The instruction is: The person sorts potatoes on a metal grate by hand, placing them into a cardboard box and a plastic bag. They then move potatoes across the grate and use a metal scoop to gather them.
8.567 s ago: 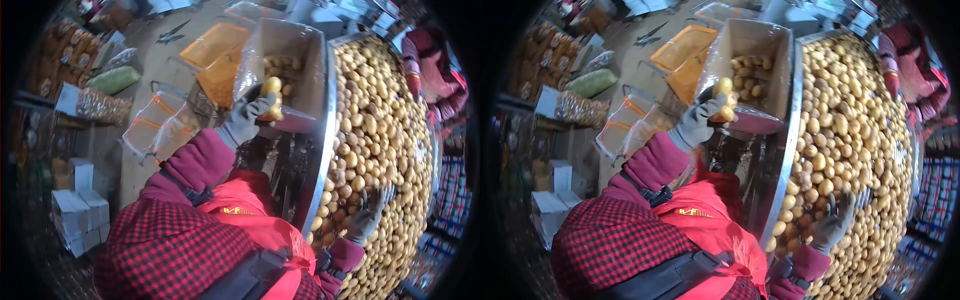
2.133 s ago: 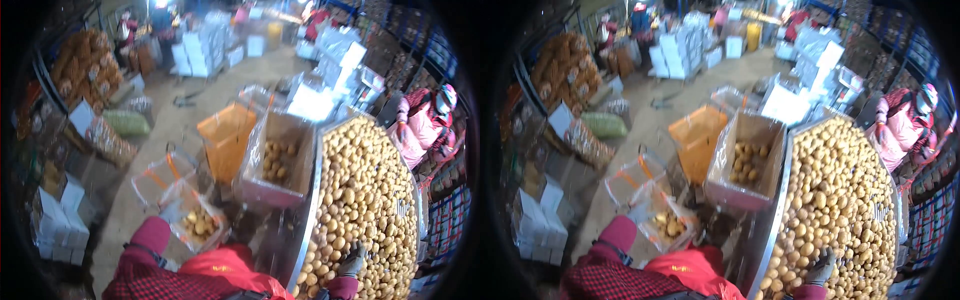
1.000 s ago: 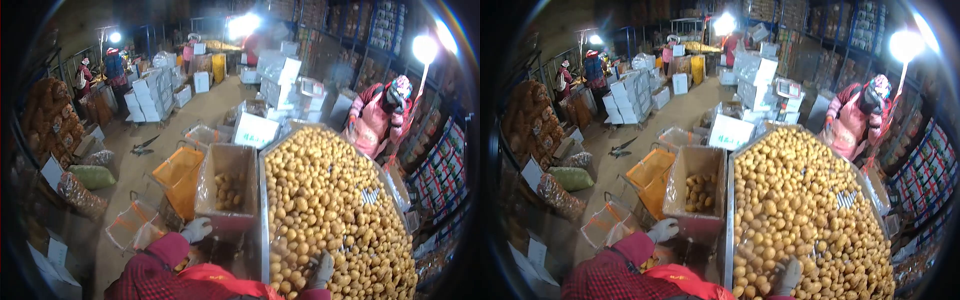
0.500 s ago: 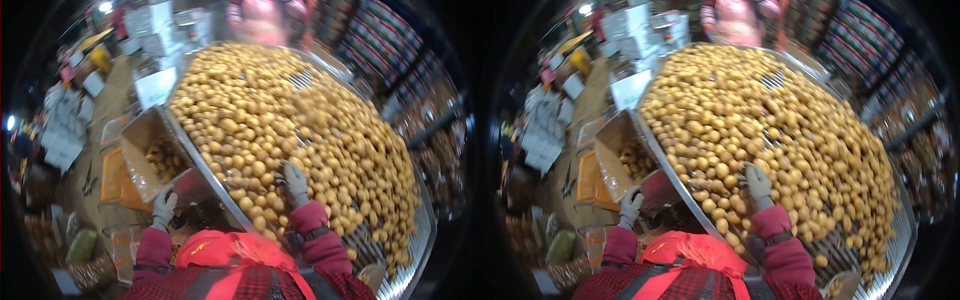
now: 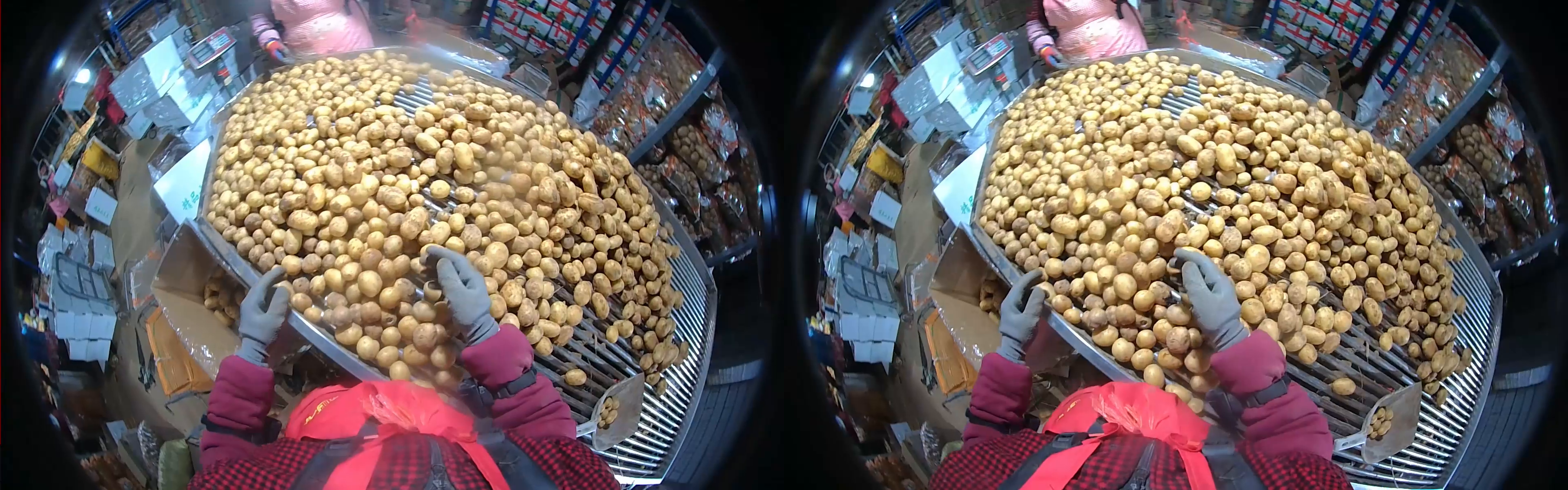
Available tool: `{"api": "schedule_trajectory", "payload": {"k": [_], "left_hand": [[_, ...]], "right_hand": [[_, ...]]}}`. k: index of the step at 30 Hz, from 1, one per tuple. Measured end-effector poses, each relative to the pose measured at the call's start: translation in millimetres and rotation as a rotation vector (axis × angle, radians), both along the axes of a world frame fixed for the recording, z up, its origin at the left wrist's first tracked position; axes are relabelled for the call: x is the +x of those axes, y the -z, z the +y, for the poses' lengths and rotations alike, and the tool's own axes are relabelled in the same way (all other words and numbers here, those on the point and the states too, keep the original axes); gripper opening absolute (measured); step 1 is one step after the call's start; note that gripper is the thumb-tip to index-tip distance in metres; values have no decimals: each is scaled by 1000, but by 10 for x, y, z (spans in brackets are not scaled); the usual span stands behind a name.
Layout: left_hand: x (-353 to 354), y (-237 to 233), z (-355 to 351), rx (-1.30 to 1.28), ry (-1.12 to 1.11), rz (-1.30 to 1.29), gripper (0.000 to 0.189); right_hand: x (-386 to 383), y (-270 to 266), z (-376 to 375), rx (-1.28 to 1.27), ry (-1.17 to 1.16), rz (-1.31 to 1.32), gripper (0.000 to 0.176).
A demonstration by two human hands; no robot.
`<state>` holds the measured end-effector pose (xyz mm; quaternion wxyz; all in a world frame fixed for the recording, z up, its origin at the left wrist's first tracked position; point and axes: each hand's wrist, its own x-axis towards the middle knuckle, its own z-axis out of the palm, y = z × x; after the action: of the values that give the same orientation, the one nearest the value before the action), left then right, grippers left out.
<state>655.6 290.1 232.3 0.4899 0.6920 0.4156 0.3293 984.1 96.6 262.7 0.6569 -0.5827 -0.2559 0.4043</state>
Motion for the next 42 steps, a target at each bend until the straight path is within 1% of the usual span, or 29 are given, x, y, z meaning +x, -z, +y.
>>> {"api": "schedule_trajectory", "payload": {"k": [2, 4, 6, 8, 9, 10, 12, 13, 14, 15, 16, 17, 18, 19, 22, 24, 26, 27, 28, 29, 31, 33, 34, 35, 37, 38, 40, 41, 42], "left_hand": [[519, -165, 131, 39, 149, -43, 43], [1073, -413, 297, 235, 316, 159, 40], [1719, -553, 417, 395, 435, 102, 41], [2334, -670, 505, 516, 547, 104, 39], [2651, -681, 550, 642, 602, 110, 40], [2961, -673, 592, 769, 657, 118, 41], [3591, -540, 659, 965, 787, 213, 47], [3868, -446, 686, 1041, 837, 220, 49], [4135, -352, 711, 1118, 884, 223, 52], [4379, -272, 727, 1117, 941, 341, 53], [4575, -168, 782, 1152, 948, 423, 51], [4699, -99, 854, 1226, 889, 402, 50], [4784, -10, 927, 1293, 832, 382, 49], [4818, 114, 1055, 1242, 831, 313, 48], [4779, 160, 1302, 1158, 779, 357, 43], [4742, 92, 1512, 1052, 693, 507, 41], [4597, 51, 1689, 1062, 670, 513, 40], [4502, 11, 1772, 988, 623, 610, 41], [4407, -42, 1866, 919, 575, 709, 42], [4298, -87, 1979, 937, 579, 724, 42], [4112, -133, 2137, 708, 595, 749, 48], [4027, -126, 2116, 740, 597, 801, 51], [3976, -122, 2101, 758, 598, 839, 54], [3934, -154, 2018, 722, 640, 764, 53], [3856, -125, 1889, 837, 602, 573, 52], [3843, -115, 1793, 880, 580, 463, 54], [3802, -281, 1466, 877, 706, 320, 55], [3767, -331, 1263, 934, 753, 224, 55], [3696, -418, 1069, 859, 850, 242, 58]], "right_hand": [[172, -70, 143, 64, 102, -48, 33], [364, 30, 302, 93, 148, -26, 35], [522, 255, 388, 58, 175, -2, 35], [563, 515, 459, -85, 220, -254, 35], [555, 400, 463, -129, 174, -274, 36], [546, 524, 515, -21, 215, -228, 37], [572, 659, 522, -126, 262, -184, 38], [579, 601, 518, -137, 239, -214, 37], [564, 520, 508, -120, 210, -54, 37], [582, 415, 498, -120, 191, -85, 36], [600, 348, 488, -123, 172, -113, 36], [596, 355, 499, -68, 170, -65, 35], [585, 372, 501, -16, 167, -13, 35], [594, 368, 488, -15, 161, -7, 33], [612, 304, 472, -33, 142, 11, 33], [623, 332, 460, -7, 132, 13, 32], [629, 332, 430, 13, 132, 79, 34], [639, 309, 410, 24, 134, 87, 34], [641, 273, 401, 52, 155, 157, 37], [641, 258, 398, 83, 174, 228, 41], [651, 269, 387, 139, 193, 277, 44], [669, 294, 371, 175, 199, 302, 51], [677, 300, 375, 186, 197, 300, 51], [688, 302, 379, 204, 201, 350, 53], [700, 314, 368, 250, 210, 428, 62], [706, 282, 364, 253, 203, 426, 62], [701, 197, 346, 274, 183, 332, 67], [692, 212, 350, 295, 193, 385, 70], [690, 240, 341, 298, 181, 386, 70]]}}
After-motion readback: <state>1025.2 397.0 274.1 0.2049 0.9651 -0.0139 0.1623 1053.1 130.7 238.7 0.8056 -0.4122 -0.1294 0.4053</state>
